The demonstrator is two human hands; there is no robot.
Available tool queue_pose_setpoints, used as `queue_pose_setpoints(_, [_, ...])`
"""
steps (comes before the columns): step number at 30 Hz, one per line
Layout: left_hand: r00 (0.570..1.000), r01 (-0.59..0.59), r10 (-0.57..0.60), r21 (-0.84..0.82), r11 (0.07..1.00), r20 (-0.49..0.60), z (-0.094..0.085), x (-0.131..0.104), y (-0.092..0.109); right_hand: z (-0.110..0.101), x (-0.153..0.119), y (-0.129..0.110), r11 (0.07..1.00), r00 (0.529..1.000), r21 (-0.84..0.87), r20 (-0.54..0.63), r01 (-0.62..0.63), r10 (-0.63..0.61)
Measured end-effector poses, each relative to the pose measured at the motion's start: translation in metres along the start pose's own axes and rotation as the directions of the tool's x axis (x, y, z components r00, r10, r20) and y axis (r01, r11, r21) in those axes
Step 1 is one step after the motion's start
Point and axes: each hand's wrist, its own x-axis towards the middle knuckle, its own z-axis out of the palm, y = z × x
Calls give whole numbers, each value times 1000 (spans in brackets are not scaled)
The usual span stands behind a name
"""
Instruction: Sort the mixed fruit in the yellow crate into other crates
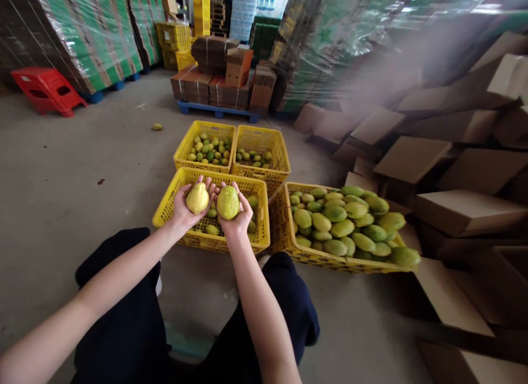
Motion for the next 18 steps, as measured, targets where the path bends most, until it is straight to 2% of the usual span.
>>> queue_pose_setpoints(4, [999,-12,13,-31,999,32,5,2,4,6,3,5,998,999,46,-3,-37,38])
queue_pose_setpoints(9, [999,10,-17,-145,989,-45,18,2,6,15,7,8,991,993,98,-65,-95,102])
queue_pose_setpoints(13, [998,-1,-5,-98,995,-64,20,4,5,15,12,6,998,999,31,-17,-45,46])
queue_pose_setpoints(18, [999,-24,22,-44,999,-43,13,11,1,9,17,7,999,999,1,-11,33,-33])
